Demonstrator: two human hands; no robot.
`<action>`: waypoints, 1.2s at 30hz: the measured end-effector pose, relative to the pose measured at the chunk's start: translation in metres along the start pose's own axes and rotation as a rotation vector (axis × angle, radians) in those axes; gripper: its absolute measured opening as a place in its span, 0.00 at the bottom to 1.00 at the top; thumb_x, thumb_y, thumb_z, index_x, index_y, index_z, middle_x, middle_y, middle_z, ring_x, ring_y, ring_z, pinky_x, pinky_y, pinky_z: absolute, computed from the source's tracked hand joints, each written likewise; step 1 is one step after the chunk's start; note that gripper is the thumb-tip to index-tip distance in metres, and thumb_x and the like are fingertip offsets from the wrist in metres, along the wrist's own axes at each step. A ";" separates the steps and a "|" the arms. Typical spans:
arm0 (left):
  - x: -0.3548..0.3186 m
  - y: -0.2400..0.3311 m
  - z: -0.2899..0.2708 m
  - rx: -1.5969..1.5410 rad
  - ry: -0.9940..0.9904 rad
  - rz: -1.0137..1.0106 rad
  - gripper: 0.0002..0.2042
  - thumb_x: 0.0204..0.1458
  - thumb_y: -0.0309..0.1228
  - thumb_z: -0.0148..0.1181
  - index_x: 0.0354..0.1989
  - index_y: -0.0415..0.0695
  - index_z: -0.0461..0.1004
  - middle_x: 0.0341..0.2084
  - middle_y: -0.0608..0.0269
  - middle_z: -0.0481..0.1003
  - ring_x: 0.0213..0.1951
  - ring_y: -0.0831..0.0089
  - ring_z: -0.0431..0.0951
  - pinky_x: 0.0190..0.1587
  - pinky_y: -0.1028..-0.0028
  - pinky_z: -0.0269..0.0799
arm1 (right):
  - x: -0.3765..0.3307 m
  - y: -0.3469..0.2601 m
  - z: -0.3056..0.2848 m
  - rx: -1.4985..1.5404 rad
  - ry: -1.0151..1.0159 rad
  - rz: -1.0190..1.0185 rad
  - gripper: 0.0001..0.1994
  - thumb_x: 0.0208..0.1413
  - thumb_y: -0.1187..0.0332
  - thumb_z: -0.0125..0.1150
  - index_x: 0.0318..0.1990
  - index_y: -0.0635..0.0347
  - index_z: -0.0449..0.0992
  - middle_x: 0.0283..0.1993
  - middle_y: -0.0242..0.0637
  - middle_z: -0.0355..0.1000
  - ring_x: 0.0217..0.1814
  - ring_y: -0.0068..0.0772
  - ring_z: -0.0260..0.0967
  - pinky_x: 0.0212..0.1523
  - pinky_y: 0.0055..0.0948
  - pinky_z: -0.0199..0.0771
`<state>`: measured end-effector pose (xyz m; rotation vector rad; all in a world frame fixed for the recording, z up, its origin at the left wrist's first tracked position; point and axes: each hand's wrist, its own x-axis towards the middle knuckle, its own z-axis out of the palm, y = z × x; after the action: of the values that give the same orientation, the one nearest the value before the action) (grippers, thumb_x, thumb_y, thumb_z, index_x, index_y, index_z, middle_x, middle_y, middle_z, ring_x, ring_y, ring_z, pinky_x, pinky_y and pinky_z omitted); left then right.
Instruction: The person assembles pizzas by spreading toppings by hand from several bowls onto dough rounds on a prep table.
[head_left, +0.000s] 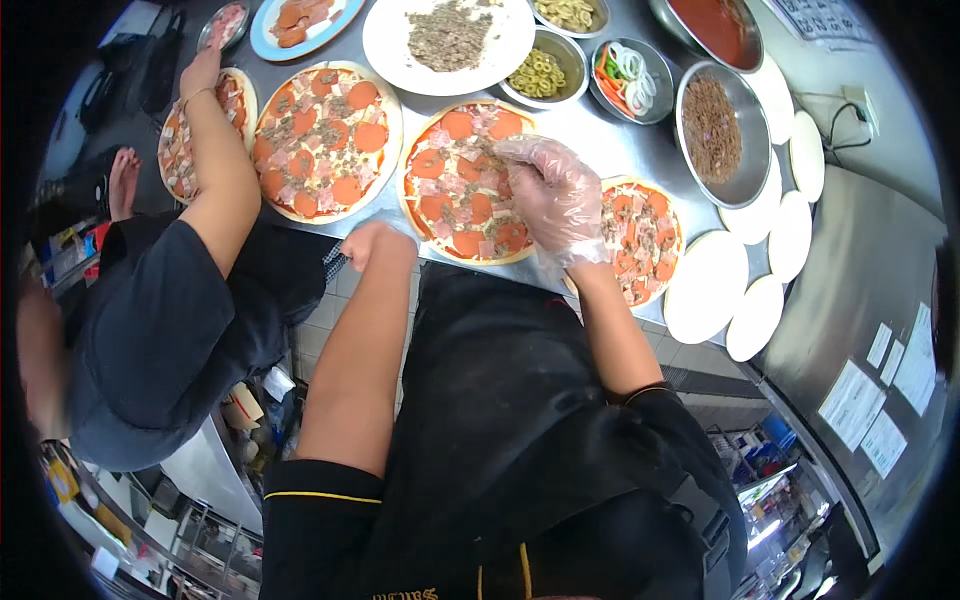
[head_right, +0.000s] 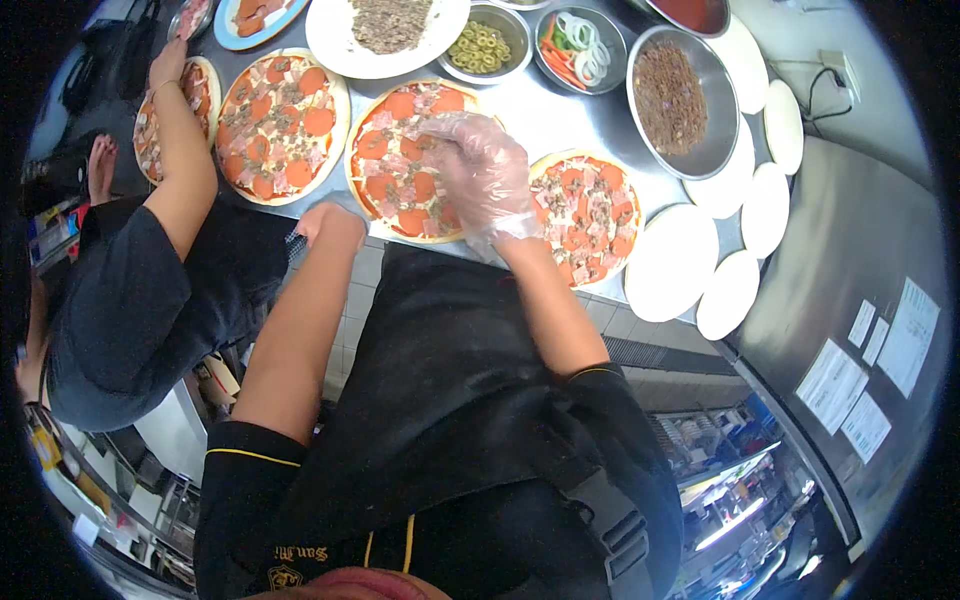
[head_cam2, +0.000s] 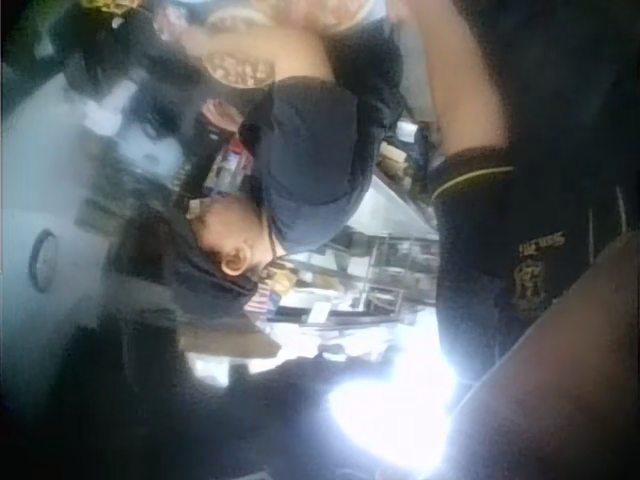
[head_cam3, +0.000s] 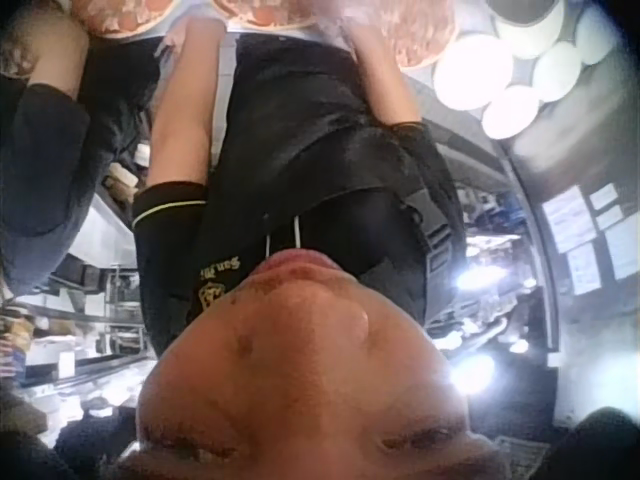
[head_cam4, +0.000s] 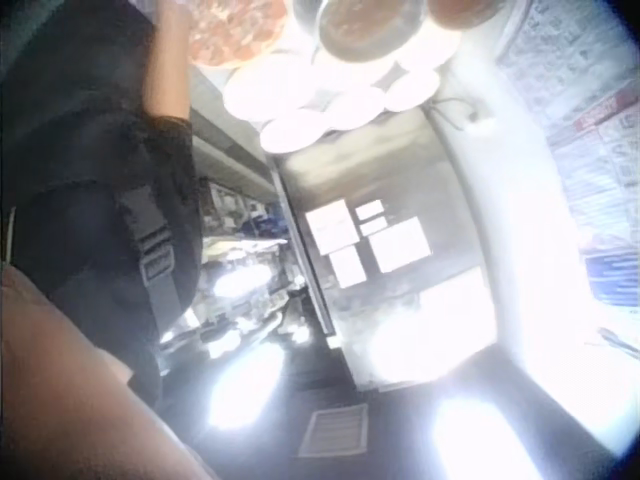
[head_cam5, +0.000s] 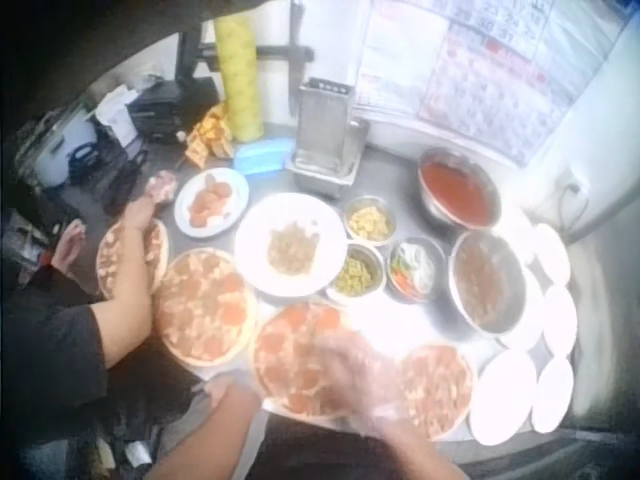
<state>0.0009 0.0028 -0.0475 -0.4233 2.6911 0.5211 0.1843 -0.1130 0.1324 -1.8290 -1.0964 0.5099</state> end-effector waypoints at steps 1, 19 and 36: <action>-0.001 0.000 -0.001 -0.025 -0.002 -0.021 0.21 0.63 0.41 0.41 0.50 0.44 0.80 0.49 0.52 0.81 0.48 0.51 0.83 0.51 0.54 0.79 | 0.004 0.003 -0.001 0.026 -0.014 0.028 0.10 0.56 0.77 0.65 0.45 0.57 0.85 0.43 0.42 0.81 0.45 0.38 0.82 0.46 0.36 0.81; 0.003 0.010 -0.025 -0.059 -0.016 -0.096 0.27 0.64 0.45 0.34 0.52 0.42 0.80 0.52 0.52 0.81 0.51 0.49 0.81 0.58 0.53 0.74 | 0.031 0.017 0.010 0.095 -0.166 0.376 0.10 0.57 0.67 0.69 0.44 0.58 0.86 0.43 0.48 0.82 0.35 0.37 0.83 0.41 0.35 0.81; -0.012 0.012 -0.031 -0.041 -0.069 -0.060 0.23 0.65 0.43 0.40 0.49 0.43 0.80 0.52 0.52 0.80 0.51 0.50 0.82 0.55 0.52 0.77 | 0.113 0.007 0.017 -0.015 0.122 -0.349 0.13 0.60 0.71 0.65 0.52 0.57 0.84 0.50 0.43 0.83 0.47 0.37 0.82 0.54 0.32 0.80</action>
<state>-0.0022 0.0034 -0.0119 -0.4873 2.5969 0.5640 0.2345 -0.0102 0.1292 -1.6117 -1.3020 0.1832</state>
